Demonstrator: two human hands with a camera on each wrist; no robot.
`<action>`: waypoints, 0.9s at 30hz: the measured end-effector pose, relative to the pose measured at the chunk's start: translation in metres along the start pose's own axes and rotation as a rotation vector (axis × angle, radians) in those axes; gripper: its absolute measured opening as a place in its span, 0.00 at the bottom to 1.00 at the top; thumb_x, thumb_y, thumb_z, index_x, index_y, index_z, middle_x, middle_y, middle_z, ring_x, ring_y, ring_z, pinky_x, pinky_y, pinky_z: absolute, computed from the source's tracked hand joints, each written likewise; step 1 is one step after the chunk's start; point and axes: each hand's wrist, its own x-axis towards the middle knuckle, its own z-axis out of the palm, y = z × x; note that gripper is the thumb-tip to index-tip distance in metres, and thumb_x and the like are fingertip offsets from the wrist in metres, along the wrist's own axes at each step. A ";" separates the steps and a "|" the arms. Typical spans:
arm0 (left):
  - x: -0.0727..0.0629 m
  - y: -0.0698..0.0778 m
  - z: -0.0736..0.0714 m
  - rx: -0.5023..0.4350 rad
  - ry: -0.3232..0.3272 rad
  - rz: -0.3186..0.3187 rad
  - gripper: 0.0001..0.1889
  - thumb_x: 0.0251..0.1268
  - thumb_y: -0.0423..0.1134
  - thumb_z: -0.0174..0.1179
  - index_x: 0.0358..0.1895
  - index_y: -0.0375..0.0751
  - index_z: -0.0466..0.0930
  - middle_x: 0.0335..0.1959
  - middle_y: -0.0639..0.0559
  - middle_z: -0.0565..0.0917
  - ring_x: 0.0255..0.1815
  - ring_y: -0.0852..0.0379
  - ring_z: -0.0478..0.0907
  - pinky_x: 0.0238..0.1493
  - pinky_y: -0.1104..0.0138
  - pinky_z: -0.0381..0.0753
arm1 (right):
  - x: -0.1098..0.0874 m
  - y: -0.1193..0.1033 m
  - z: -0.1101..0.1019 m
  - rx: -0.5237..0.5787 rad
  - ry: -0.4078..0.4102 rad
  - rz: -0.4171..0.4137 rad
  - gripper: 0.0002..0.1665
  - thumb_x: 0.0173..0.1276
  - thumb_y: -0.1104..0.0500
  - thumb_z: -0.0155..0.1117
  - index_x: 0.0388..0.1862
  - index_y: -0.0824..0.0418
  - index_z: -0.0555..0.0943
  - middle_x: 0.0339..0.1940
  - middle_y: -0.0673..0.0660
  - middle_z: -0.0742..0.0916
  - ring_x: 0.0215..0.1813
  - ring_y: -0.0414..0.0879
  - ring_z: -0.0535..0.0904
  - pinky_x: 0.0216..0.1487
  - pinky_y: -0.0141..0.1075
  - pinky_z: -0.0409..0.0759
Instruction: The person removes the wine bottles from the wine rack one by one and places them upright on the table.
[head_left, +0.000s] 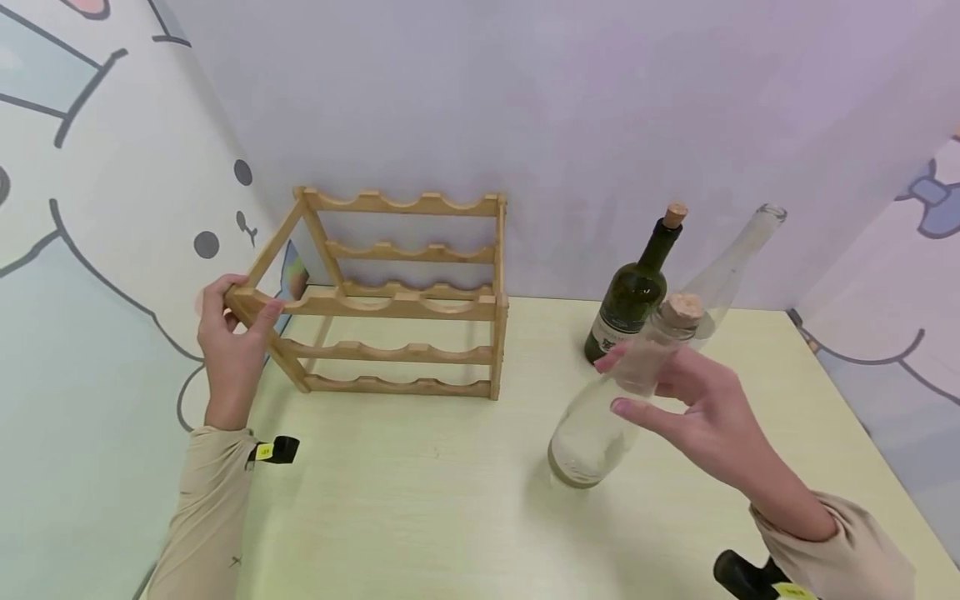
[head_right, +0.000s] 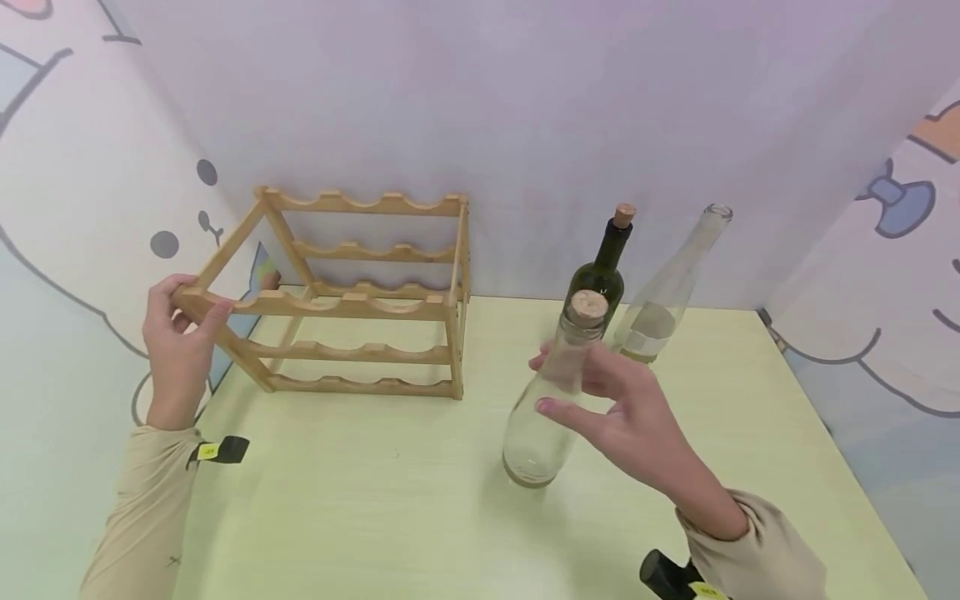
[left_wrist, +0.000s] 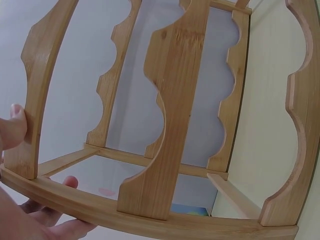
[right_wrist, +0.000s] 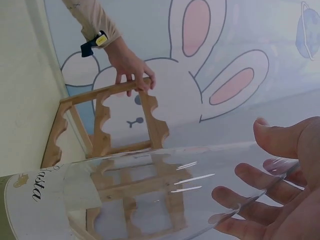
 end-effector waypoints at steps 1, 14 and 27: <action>0.000 0.000 0.000 0.004 0.000 0.000 0.27 0.59 0.38 0.66 0.62 0.44 0.69 0.54 0.61 0.66 0.46 0.60 0.70 0.45 0.72 0.68 | -0.001 0.001 -0.003 0.018 0.006 -0.008 0.30 0.48 0.82 0.67 0.53 0.69 0.77 0.45 0.61 0.85 0.48 0.46 0.81 0.42 0.30 0.81; 0.000 0.001 0.001 0.021 0.014 0.010 0.27 0.59 0.36 0.66 0.62 0.43 0.70 0.52 0.61 0.68 0.46 0.61 0.70 0.46 0.72 0.68 | -0.010 0.001 -0.038 0.081 0.069 0.057 0.26 0.50 0.85 0.63 0.50 0.76 0.75 0.46 0.66 0.84 0.47 0.48 0.82 0.42 0.29 0.81; -0.001 0.005 0.001 0.010 0.011 -0.003 0.27 0.59 0.34 0.65 0.62 0.44 0.70 0.53 0.61 0.67 0.45 0.60 0.71 0.45 0.72 0.69 | -0.024 0.015 -0.077 0.173 0.141 0.123 0.22 0.53 0.86 0.56 0.49 0.80 0.70 0.49 0.65 0.82 0.51 0.48 0.80 0.44 0.28 0.80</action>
